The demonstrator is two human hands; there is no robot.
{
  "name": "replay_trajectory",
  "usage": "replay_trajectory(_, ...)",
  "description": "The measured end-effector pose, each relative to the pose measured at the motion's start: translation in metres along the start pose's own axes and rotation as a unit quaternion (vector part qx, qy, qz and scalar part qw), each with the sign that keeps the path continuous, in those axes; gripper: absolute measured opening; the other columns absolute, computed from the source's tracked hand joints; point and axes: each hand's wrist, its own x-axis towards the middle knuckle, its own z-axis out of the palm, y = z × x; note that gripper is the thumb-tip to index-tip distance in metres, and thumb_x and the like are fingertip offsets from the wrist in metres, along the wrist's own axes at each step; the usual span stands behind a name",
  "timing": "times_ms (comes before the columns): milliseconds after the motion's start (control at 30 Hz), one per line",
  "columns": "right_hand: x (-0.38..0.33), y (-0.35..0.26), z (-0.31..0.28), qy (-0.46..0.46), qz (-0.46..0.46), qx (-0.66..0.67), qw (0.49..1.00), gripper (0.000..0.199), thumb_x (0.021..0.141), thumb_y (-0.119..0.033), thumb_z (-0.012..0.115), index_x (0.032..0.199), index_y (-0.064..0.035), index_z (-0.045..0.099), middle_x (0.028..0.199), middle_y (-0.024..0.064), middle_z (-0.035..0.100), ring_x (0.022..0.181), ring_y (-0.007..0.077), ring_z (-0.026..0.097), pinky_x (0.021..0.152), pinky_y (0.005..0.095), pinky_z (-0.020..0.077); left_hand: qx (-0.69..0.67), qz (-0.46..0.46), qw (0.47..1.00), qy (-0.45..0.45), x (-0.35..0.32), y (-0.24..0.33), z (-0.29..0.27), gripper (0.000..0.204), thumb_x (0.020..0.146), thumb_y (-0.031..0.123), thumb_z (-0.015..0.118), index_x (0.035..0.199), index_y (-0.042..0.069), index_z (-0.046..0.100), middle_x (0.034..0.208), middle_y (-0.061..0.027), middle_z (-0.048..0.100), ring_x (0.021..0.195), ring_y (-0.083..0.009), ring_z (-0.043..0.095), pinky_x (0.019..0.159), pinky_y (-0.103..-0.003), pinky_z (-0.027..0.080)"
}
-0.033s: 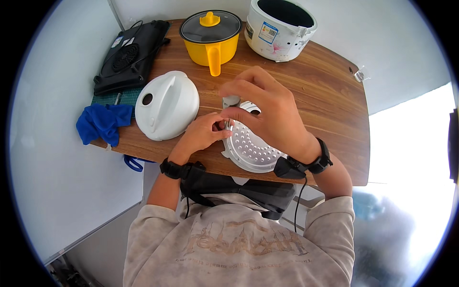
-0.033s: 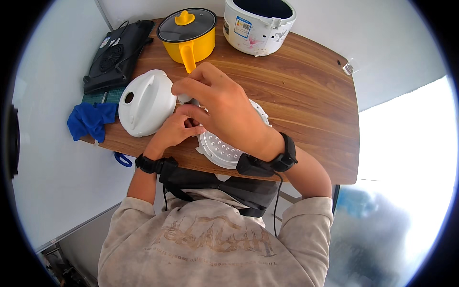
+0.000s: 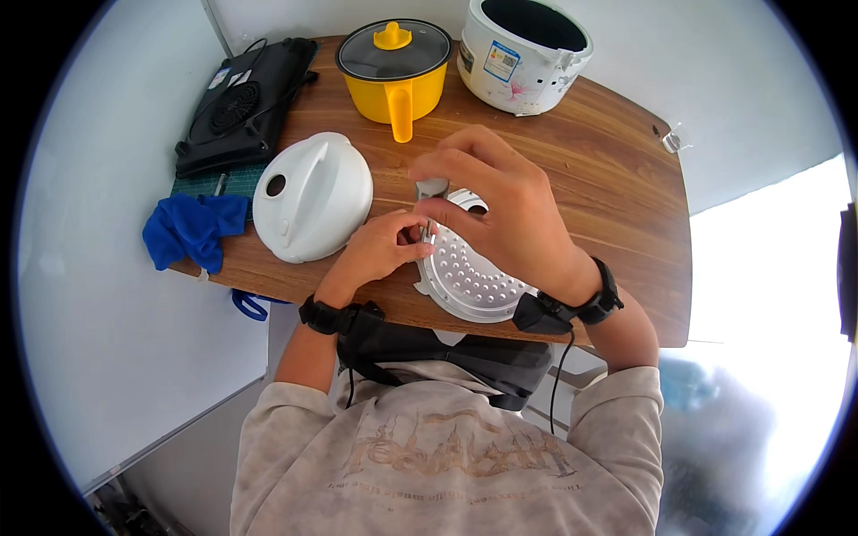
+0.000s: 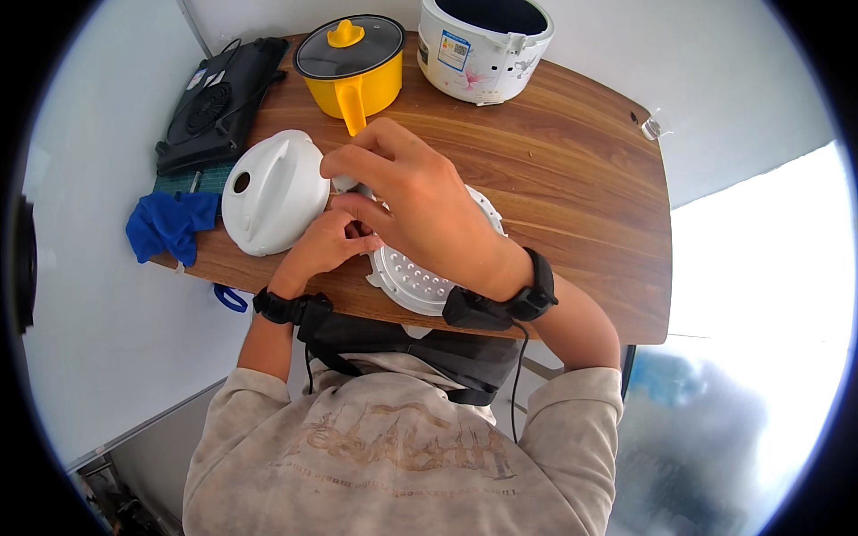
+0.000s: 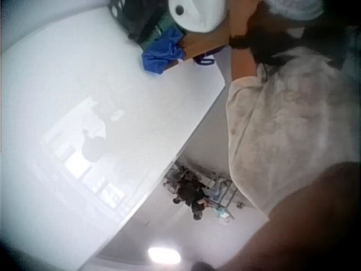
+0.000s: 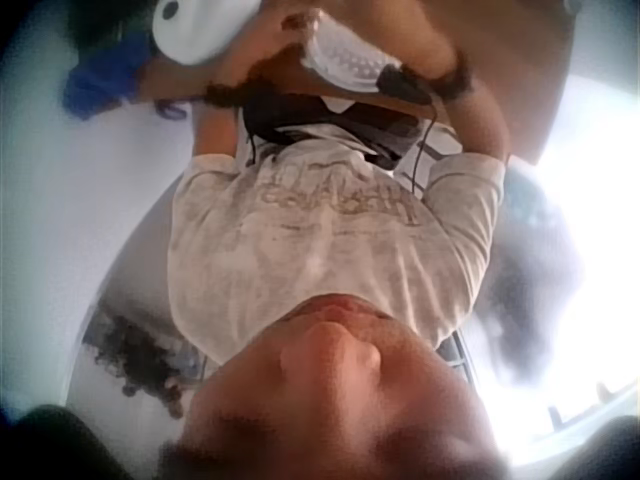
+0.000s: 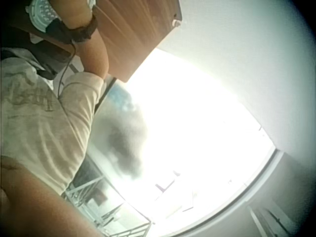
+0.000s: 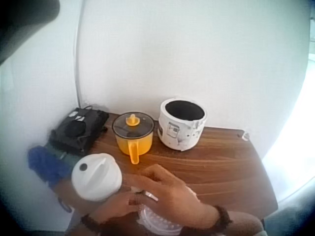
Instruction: The person uses a screwdriver to remove screws from a white plastic lid and a perforated tray, then removes a white plastic component from the interior of a rice cooker. The person places the removed parts on the table and flips the rice cooker to show its underside.
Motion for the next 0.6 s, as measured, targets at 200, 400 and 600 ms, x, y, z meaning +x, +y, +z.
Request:
replay_trajectory(200, 0.000, -0.013, 0.002, 0.004, 0.071, 0.024, 0.997, 0.034, 0.079, -0.005, 0.079, 0.107, -0.0075, 0.061, 0.102, 0.0098, 0.062, 0.084, 0.0308, 0.068, 0.073, 0.0372, 0.0566, 0.013, 0.000, 1.000, 0.010, 0.000, -0.006, 0.002, 0.031, 0.086, 0.024, 0.080, 0.113, 0.011, 0.070, 0.089, -0.0029, 0.064, 0.075, -0.0183, 0.059, 0.071, -0.032, 0.051)
replay_trajectory(400, -0.001, -0.002, 0.001, 0.023, 0.019, -0.005, 1.000, 0.035, 0.078, -0.003, 0.078, 0.108, -0.0070, 0.060, 0.101, 0.0101, 0.062, 0.085, 0.0301, 0.066, 0.071, 0.0371, 0.0553, 0.008, 0.007, 1.000, -0.001, 0.002, -0.009, 0.002, 0.031, 0.086, 0.024, 0.080, 0.113, 0.012, 0.070, 0.089, -0.0029, 0.064, 0.074, -0.0178, 0.059, 0.071, -0.032, 0.051)
replay_trajectory(600, 0.002, -0.006, 0.003, 0.041, 0.038, 0.003, 0.998, 0.035, 0.078, -0.002, 0.078, 0.107, -0.0071, 0.060, 0.100, 0.0101, 0.061, 0.084, 0.0297, 0.065, 0.072, 0.0381, 0.0544, -0.001, -0.010, 1.000, -0.003, -0.001, -0.001, 0.000, 0.030, 0.087, 0.023, 0.080, 0.113, 0.013, 0.070, 0.088, -0.0026, 0.063, 0.074, -0.0173, 0.058, 0.070, -0.031, 0.051)
